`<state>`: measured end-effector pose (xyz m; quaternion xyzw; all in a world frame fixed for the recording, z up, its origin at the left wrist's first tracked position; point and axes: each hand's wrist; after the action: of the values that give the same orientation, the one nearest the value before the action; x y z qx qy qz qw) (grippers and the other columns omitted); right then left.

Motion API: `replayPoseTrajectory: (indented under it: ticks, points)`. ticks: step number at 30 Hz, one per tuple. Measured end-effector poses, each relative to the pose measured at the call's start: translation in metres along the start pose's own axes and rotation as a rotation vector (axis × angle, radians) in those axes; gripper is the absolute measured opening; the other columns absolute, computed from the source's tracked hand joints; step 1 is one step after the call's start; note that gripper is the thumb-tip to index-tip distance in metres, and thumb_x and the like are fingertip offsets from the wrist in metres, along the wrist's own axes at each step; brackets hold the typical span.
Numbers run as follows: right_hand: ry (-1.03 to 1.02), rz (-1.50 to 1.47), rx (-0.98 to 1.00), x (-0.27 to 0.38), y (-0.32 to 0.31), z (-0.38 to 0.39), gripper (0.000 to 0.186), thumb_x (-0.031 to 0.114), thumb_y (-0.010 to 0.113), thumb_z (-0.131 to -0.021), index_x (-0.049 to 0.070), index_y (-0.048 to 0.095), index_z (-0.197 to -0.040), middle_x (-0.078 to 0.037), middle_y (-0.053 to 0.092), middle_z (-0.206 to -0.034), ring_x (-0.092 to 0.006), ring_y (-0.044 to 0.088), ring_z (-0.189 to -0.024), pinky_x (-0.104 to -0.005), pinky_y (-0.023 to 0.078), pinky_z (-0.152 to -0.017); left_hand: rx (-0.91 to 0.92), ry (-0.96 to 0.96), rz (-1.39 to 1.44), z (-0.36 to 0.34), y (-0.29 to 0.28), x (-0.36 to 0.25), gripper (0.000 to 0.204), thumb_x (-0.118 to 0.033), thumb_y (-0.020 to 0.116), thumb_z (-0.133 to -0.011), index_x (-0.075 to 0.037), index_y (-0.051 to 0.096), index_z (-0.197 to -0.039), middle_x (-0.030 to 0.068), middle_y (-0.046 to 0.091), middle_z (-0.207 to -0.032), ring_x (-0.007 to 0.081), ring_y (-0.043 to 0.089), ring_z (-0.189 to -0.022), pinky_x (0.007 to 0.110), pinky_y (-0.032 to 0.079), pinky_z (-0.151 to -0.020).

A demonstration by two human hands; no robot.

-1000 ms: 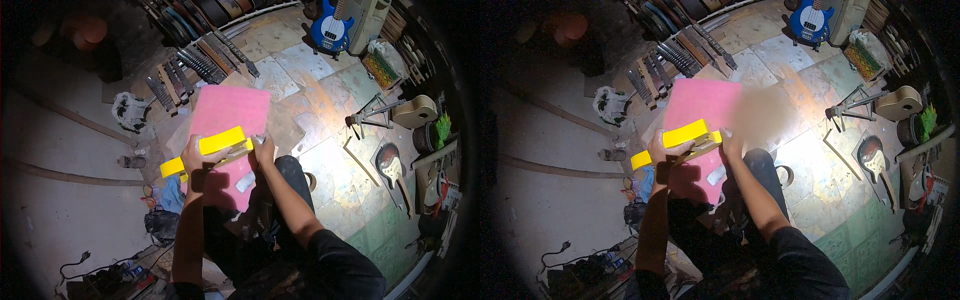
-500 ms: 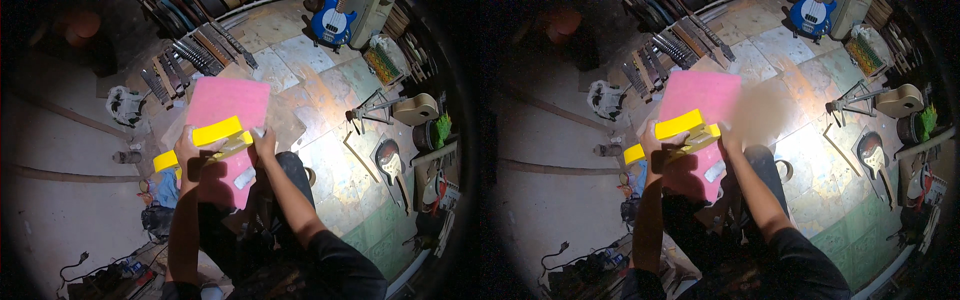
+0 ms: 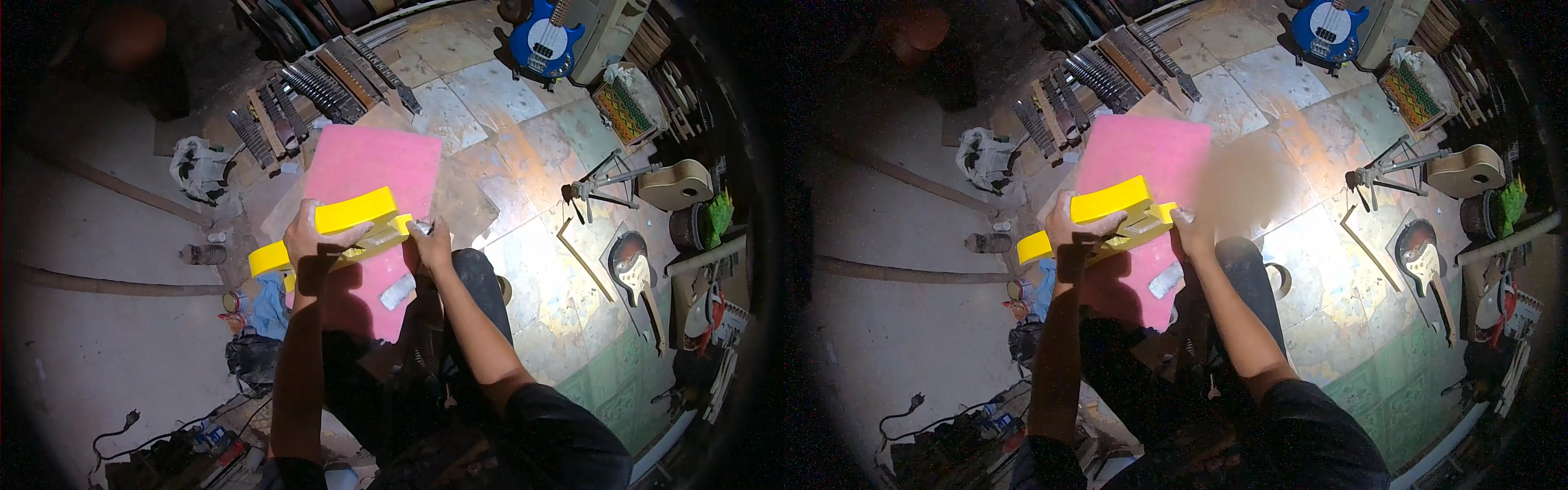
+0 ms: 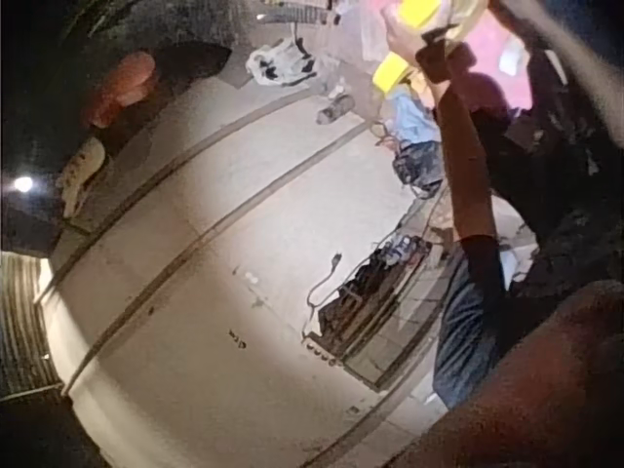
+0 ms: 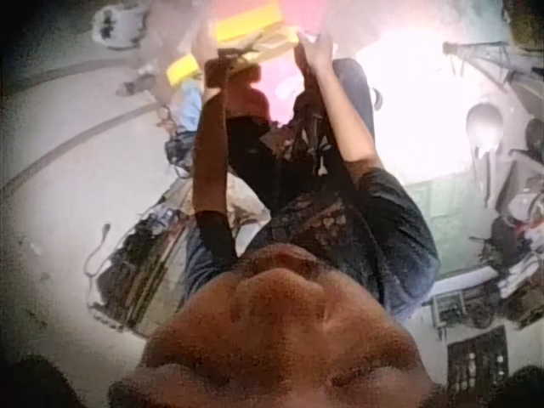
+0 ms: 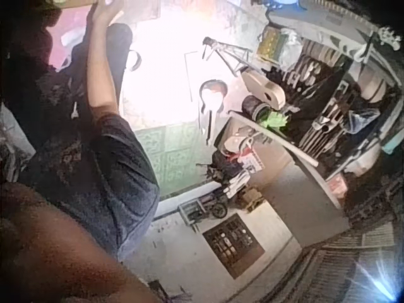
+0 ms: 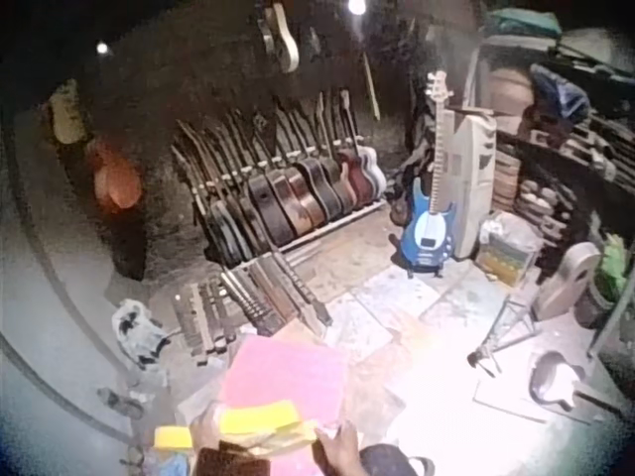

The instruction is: The person sands the sides and contours of a yellow electric guitar body using pieces of sandpaper held by hand, turning the guitar over several times to reach different sections of the instrument.

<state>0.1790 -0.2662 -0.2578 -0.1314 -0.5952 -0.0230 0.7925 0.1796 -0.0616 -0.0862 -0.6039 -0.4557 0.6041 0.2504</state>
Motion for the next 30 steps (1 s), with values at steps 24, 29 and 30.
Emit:
replayPoseTrajectory:
  ticks: [24, 29, 30]
  points:
    - [-0.073, 0.063, -0.077, 0.029, 0.014, -0.013, 0.037, 0.025, 0.082, -0.085, -0.003, 0.063, -0.098, -0.023, 0.058, -0.101, -0.0373, 0.058, -0.097, -0.0445, 0.049, -0.087, 0.003, 0.01, 0.037, 0.009, 0.003, -0.01, 0.078, -0.061, 0.096, -0.052, -0.005, 0.063, -0.095, 0.0137, 0.073, -0.084, 0.0326, 0.074, -0.079, 0.043, 0.059, -0.075]
    - [-0.064, 0.112, -0.065, 0.008, 0.006, 0.014, 0.037, 0.025, 0.083, -0.085, -0.003, 0.063, -0.1, -0.025, 0.061, -0.104, -0.0391, 0.059, -0.103, -0.0459, 0.048, -0.091, -0.015, 0.03, -0.034, 0.007, 0.004, -0.001, 0.079, -0.061, 0.096, -0.052, -0.005, 0.063, -0.097, 0.0139, 0.073, -0.086, 0.0327, 0.074, -0.08, 0.043, 0.059, -0.076]
    - [-0.053, 0.119, -0.06, 0.013, 0.004, 0.009, 0.037, 0.025, 0.082, -0.086, -0.003, 0.063, -0.1, -0.026, 0.061, -0.104, -0.0392, 0.059, -0.104, -0.0459, 0.048, -0.092, -0.014, 0.034, -0.02, 0.011, 0.004, -0.004, 0.079, -0.061, 0.096, -0.052, -0.005, 0.063, -0.098, 0.0139, 0.074, -0.086, 0.0326, 0.074, -0.08, 0.043, 0.059, -0.076]
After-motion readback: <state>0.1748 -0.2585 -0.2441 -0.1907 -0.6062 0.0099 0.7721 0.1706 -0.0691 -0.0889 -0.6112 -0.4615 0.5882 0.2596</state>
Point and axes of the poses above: each hand's wrist, its own z-axis away from the middle knuckle, its own y-axis out of the palm, x = y × z
